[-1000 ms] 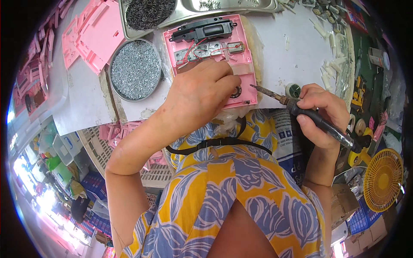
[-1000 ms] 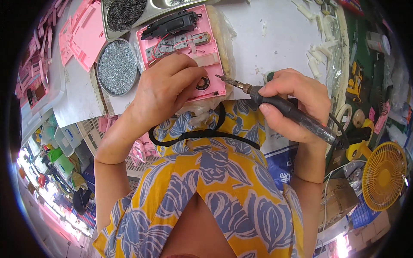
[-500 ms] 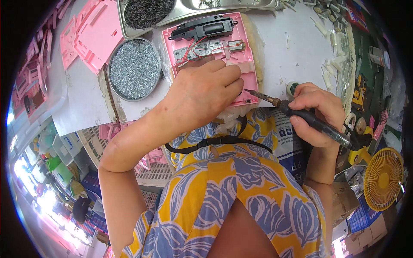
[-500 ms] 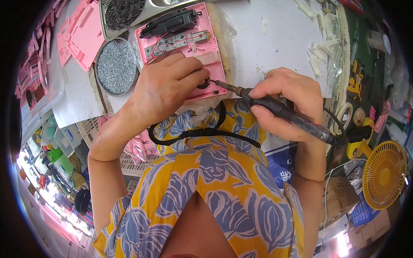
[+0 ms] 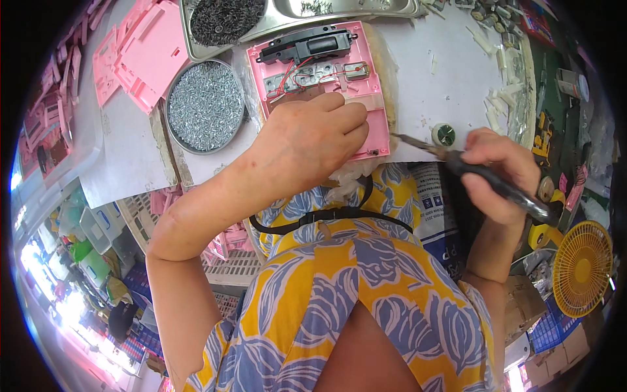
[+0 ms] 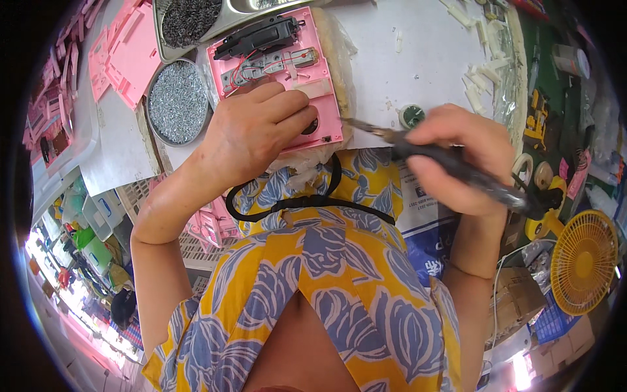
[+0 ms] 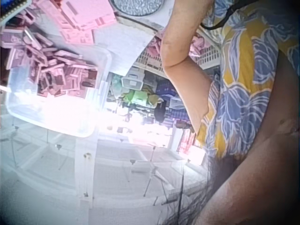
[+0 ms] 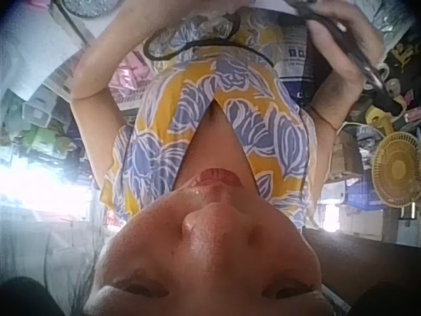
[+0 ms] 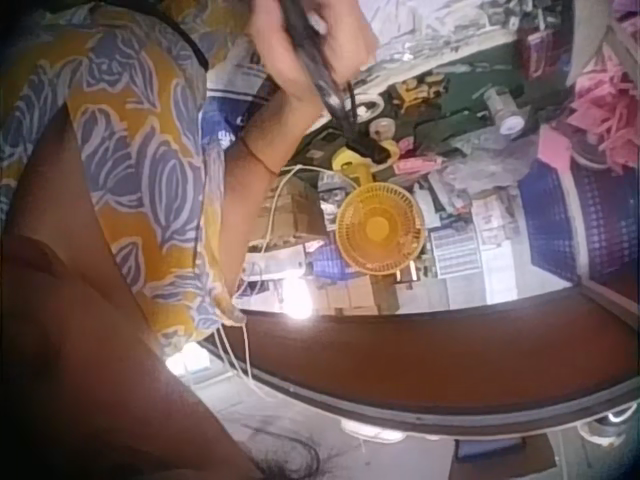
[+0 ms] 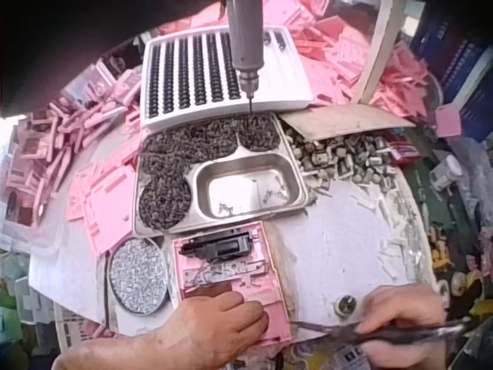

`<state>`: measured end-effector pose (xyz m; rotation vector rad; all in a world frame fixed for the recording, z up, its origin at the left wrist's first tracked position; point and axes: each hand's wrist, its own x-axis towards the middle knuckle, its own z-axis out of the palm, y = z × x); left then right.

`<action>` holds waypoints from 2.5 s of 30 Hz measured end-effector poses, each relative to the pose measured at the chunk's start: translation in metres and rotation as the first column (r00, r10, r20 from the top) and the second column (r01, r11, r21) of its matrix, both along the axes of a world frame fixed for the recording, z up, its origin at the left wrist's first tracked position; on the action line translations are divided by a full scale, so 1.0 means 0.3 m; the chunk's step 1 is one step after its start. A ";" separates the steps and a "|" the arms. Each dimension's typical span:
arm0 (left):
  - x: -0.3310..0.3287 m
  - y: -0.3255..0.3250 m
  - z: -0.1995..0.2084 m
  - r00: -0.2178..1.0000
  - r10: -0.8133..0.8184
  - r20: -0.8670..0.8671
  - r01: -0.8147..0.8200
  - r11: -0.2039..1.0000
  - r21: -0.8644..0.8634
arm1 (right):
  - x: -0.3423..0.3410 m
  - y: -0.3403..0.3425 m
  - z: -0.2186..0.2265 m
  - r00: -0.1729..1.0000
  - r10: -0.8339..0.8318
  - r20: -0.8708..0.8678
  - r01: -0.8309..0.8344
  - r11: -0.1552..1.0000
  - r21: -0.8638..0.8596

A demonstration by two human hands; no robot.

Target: Assembling an electronic toy by soldering internal wires and components and then securing the plastic housing with an electric screwdriver.

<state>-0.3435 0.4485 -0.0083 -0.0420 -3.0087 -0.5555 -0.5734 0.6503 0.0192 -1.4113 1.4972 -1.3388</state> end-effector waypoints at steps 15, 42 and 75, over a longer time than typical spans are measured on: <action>-0.046 0.016 0.028 0.996 -0.081 -0.044 0.077 0.992 -0.096 | -0.382 0.844 0.143 0.013 -0.993 0.117 0.933 -0.030 -0.358; 0.066 0.070 -0.022 0.916 0.343 -0.207 -0.233 0.876 0.422 | 0.274 -0.151 -0.108 0.733 -0.151 -0.663 0.228 0.973 0.030; -0.010 -0.147 -0.063 0.893 -0.006 -0.450 -0.105 0.969 -0.221 | 0.195 -0.403 -0.043 0.540 -0.055 -0.840 0.327 0.933 0.150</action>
